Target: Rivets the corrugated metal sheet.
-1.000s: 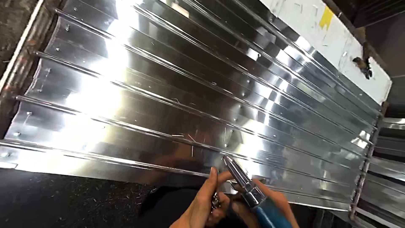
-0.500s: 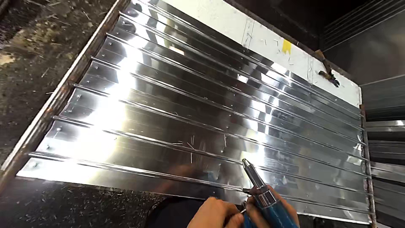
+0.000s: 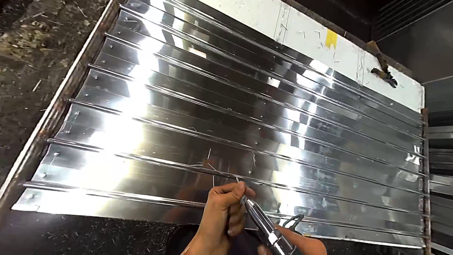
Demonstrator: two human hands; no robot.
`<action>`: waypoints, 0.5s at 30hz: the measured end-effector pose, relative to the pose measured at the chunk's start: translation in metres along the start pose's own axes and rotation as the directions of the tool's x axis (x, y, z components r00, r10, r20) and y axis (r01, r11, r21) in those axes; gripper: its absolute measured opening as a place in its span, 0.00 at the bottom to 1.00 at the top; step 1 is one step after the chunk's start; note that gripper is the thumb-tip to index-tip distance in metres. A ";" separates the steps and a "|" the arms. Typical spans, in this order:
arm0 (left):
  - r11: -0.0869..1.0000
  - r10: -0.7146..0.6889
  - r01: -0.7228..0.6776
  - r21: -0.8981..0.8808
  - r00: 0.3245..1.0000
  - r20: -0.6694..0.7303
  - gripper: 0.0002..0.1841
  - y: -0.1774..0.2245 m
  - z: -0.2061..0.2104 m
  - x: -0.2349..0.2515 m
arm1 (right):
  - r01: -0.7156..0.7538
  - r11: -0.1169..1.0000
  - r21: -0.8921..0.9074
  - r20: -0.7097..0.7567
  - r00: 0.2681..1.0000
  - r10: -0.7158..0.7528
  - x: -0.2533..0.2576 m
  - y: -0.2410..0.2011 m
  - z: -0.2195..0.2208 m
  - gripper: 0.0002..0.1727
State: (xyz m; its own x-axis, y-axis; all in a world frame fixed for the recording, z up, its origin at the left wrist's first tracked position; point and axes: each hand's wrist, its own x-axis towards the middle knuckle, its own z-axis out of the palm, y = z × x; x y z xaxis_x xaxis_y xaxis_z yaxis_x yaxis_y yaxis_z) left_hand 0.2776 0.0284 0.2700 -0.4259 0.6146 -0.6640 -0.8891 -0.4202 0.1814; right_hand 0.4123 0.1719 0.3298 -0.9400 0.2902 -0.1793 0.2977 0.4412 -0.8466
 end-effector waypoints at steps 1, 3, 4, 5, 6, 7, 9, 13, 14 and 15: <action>1.000 -0.014 0.014 -0.006 0.999 -0.033 0.17 0.000 0.003 0.004 | -0.014 1.000 -0.012 -0.001 1.000 0.014 0.004 0.003 0.001 0.17; 0.997 -0.067 0.064 -0.037 0.992 -0.106 0.18 0.002 0.007 0.013 | -0.044 0.998 -0.046 0.008 0.999 0.045 0.012 0.008 0.002 0.17; 0.994 -0.098 0.091 -0.061 0.986 -0.135 0.18 0.004 0.009 0.020 | -0.061 0.996 -0.066 0.013 0.998 0.062 0.018 0.011 0.001 0.17; 0.988 -0.137 0.124 -0.089 0.977 -0.162 0.18 0.005 0.011 0.027 | -0.080 0.993 -0.089 0.020 0.996 0.082 0.022 0.013 0.001 0.17; 0.979 -0.183 0.162 -0.120 0.965 -0.187 0.18 0.006 0.013 0.034 | -0.100 0.989 -0.107 0.027 0.994 0.104 0.028 0.016 0.000 0.17; 0.968 -0.226 0.197 -0.153 0.952 -0.208 0.19 0.008 0.016 0.042 | -0.120 0.985 -0.121 0.033 0.992 0.125 0.034 0.019 -0.001 0.17; 0.948 -0.289 0.240 -0.210 0.926 -0.244 0.19 0.013 0.020 0.060 | -0.150 0.980 -0.133 0.047 0.986 0.157 0.050 0.026 -0.003 0.16; 0.910 -0.368 0.301 -0.286 0.904 -0.219 0.22 0.027 0.024 0.104 | -0.214 0.958 -0.191 0.062 0.971 0.230 0.090 0.040 -0.007 0.16; 0.905 -0.379 0.316 -0.286 0.904 -0.198 0.23 0.033 0.026 0.116 | -0.223 0.951 -0.214 0.065 0.968 0.242 0.103 0.043 -0.009 0.16; 0.906 -0.385 0.330 -0.264 0.902 -0.195 0.23 0.037 0.027 0.126 | -0.235 0.943 -0.235 0.071 0.964 0.257 0.116 0.046 -0.010 0.17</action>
State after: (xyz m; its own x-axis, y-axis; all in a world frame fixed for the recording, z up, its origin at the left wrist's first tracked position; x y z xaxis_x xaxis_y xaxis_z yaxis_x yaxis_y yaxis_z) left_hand 0.1861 0.1085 0.2125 -0.0090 0.5862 -0.8102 -0.9020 -0.3545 -0.2465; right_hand 0.3185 0.2343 0.2752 -0.8411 0.3329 -0.4263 0.5405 0.5479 -0.6385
